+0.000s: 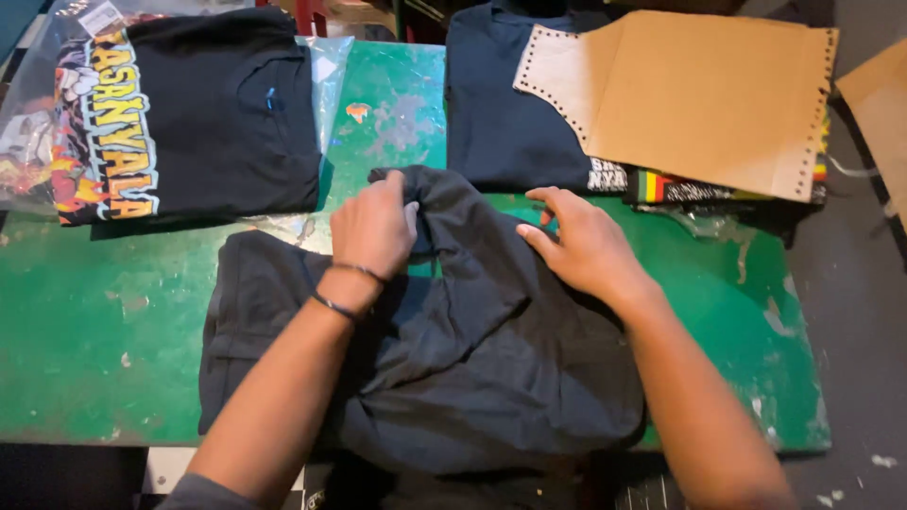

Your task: Folding t-shirts and placing them into plastic bags for packaging

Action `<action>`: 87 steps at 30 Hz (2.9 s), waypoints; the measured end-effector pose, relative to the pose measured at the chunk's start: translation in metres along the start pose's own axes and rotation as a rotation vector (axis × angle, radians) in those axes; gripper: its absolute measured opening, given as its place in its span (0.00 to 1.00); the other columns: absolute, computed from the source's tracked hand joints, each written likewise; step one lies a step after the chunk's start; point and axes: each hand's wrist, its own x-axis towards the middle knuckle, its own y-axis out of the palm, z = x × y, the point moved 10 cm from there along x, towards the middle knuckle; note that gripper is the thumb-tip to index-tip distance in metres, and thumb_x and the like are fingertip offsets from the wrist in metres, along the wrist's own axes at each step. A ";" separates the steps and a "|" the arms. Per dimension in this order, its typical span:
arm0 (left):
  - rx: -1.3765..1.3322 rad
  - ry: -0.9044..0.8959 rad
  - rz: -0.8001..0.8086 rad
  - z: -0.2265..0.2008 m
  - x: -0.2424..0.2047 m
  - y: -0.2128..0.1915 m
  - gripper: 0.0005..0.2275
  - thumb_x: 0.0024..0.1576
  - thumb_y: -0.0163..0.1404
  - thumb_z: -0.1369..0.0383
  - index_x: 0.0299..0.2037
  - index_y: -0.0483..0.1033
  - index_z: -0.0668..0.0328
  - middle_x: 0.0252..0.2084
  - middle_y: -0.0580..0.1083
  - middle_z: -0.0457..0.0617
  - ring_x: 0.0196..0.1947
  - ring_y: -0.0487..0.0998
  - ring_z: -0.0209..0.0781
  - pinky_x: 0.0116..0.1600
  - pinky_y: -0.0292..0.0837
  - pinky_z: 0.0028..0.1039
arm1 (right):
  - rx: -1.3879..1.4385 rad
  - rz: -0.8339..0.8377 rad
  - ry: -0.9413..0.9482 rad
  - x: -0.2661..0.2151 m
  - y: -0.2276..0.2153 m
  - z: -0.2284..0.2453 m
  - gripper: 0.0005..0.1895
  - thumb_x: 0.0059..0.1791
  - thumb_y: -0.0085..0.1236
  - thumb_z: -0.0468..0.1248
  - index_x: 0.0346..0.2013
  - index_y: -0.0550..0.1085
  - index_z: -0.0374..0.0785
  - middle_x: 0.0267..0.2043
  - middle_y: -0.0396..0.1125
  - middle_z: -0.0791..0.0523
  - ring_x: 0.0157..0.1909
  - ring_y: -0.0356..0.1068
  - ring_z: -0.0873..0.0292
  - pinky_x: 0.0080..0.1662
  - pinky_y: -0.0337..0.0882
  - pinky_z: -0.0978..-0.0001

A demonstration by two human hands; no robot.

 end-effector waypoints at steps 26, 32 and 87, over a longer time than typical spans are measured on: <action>-0.845 0.589 -0.334 -0.057 -0.048 -0.036 0.13 0.55 0.56 0.73 0.50 0.82 0.52 0.40 0.81 0.52 0.44 0.82 0.61 0.49 0.77 0.44 | 0.750 -0.330 -0.372 -0.010 -0.019 0.028 0.16 0.43 0.67 0.27 0.31 0.65 0.40 0.51 0.72 0.47 0.50 0.73 0.49 0.53 0.69 0.61; -0.782 0.559 -0.326 -0.054 -0.048 -0.041 0.08 0.53 0.60 0.71 0.43 0.83 0.51 0.32 0.80 0.49 0.35 0.82 0.58 0.41 0.77 0.38 | 0.797 -0.117 -0.248 -0.014 0.013 0.009 0.23 0.43 0.72 0.33 0.46 0.68 0.37 0.28 0.69 0.56 0.31 0.67 0.59 0.42 0.68 0.67; -0.035 0.610 -0.124 -0.098 -0.101 -0.014 0.25 0.57 0.53 0.54 0.61 0.71 0.58 0.52 0.73 0.55 0.48 0.70 0.57 0.44 0.67 0.44 | -0.223 -0.165 -0.028 -0.056 -0.018 -0.062 0.29 0.51 0.58 0.46 0.65 0.69 0.43 0.43 0.69 0.55 0.46 0.66 0.47 0.48 0.62 0.53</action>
